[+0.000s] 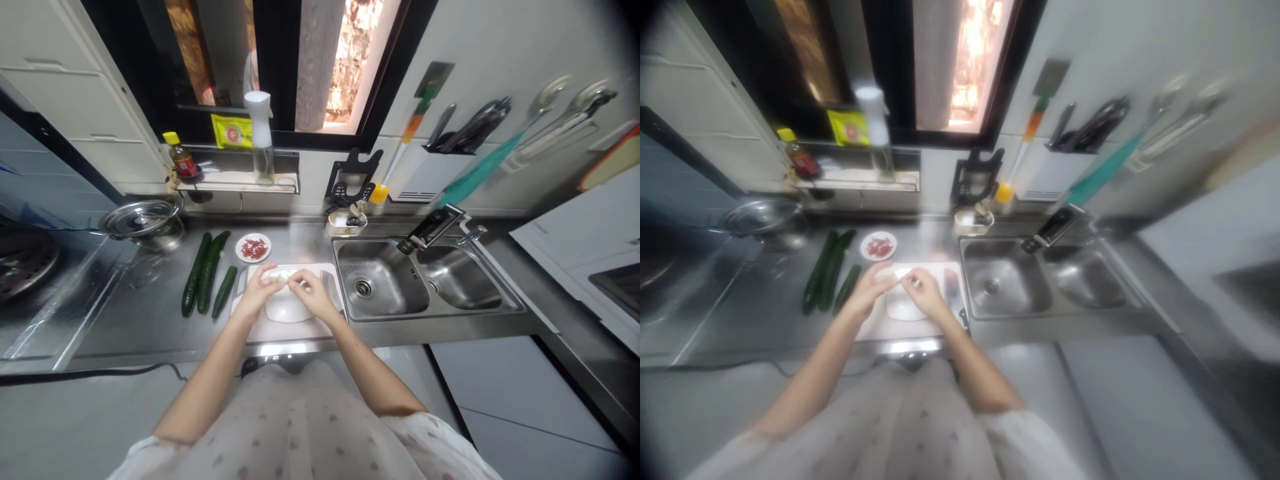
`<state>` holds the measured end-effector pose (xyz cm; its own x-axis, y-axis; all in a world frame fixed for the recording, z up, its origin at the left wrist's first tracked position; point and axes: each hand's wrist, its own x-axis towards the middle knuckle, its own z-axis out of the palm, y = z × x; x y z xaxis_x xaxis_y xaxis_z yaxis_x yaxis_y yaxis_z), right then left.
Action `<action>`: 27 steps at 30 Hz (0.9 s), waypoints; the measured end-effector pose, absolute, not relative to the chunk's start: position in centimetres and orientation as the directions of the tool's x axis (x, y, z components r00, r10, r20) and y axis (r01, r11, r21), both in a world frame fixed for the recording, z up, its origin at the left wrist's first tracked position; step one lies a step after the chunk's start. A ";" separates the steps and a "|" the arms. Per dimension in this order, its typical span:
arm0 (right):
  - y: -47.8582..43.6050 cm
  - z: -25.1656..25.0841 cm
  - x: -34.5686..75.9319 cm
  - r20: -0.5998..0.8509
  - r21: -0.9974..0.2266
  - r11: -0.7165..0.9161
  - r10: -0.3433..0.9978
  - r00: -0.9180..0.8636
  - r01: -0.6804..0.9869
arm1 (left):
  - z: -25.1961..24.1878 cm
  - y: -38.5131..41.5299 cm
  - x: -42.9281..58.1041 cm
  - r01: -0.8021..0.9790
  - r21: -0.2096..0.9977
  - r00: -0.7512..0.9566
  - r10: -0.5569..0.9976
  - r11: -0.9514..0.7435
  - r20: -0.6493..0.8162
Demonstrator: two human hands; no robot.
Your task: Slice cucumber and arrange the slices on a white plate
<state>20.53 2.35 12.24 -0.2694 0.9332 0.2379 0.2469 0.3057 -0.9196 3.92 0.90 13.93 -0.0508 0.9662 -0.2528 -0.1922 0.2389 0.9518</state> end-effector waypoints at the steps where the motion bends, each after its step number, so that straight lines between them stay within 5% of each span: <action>1: 2.4 12.2 20.6 0.220 -0.925 0.289 0.936 -0.276 0.245 | 14.0 0.9 3.9 -0.192 0.957 -0.053 0.971 0.220 -0.233; 27: 3.2 10.4 19.9 0.083 -0.991 0.107 0.967 -0.241 0.086 | 12.3 0.8 5.2 0.020 0.999 -0.146 0.989 -0.026 0.029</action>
